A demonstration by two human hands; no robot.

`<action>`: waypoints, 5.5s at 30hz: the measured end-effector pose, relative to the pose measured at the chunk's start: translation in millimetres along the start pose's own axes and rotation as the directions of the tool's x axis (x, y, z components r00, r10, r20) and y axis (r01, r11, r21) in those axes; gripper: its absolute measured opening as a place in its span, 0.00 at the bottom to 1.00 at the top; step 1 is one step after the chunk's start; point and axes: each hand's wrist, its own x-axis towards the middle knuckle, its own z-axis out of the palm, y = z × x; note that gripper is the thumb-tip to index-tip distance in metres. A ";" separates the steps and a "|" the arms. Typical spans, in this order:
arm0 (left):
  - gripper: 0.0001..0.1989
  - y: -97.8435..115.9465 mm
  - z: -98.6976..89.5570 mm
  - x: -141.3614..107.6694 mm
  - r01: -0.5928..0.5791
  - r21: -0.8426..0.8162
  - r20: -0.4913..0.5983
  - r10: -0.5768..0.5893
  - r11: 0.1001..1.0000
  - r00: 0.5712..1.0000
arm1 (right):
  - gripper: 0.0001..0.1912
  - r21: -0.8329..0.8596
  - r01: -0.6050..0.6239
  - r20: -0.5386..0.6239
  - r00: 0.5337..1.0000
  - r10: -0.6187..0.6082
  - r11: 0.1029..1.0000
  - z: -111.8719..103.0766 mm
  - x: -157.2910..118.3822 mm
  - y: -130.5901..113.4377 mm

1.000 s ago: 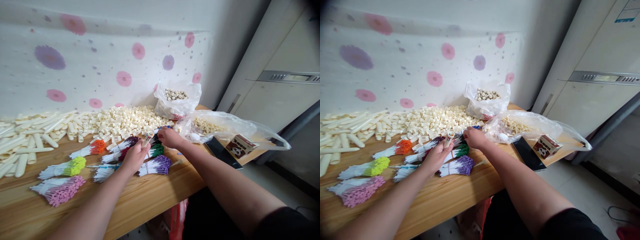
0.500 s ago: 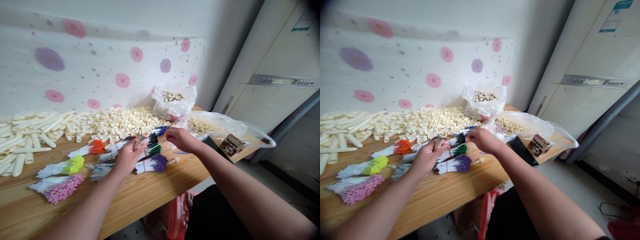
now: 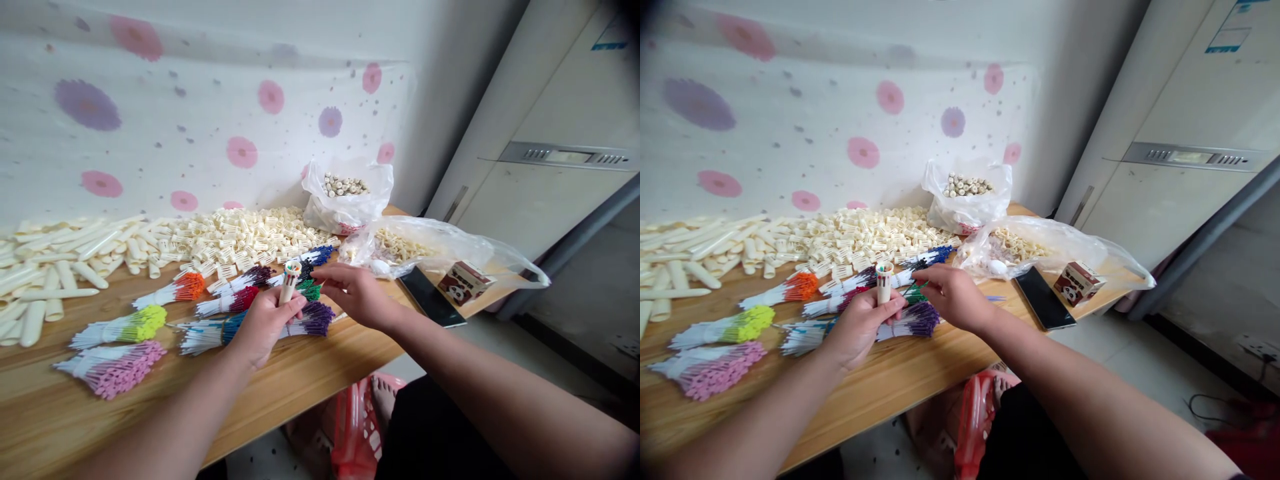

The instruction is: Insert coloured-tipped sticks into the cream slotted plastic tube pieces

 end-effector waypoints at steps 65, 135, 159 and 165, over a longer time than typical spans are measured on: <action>0.23 3.1 -21.6 -1.6 -0.621 0.415 0.117 0.638 0.665 0.761 | 0.06 -0.357 0.320 -0.202 0.891 -0.407 0.877 -9.1 -14.3 -69.4; 0.19 -10.6 -23.6 16.2 -0.311 0.100 -0.370 0.326 0.945 0.870 | 0.13 -0.686 -0.263 0.111 0.884 0.455 0.678 22.4 84.4 125.8; 0.18 -10.8 -25.2 17.3 -0.299 0.089 -0.367 0.310 0.950 0.877 | 0.13 -0.442 -0.413 0.075 0.867 0.492 0.796 17.4 77.9 138.6; 0.17 -14.2 -27.1 16.9 -0.308 0.130 -0.341 0.334 0.942 0.878 | 0.14 -0.278 -0.548 0.031 0.816 0.578 0.789 11.2 71.1 154.0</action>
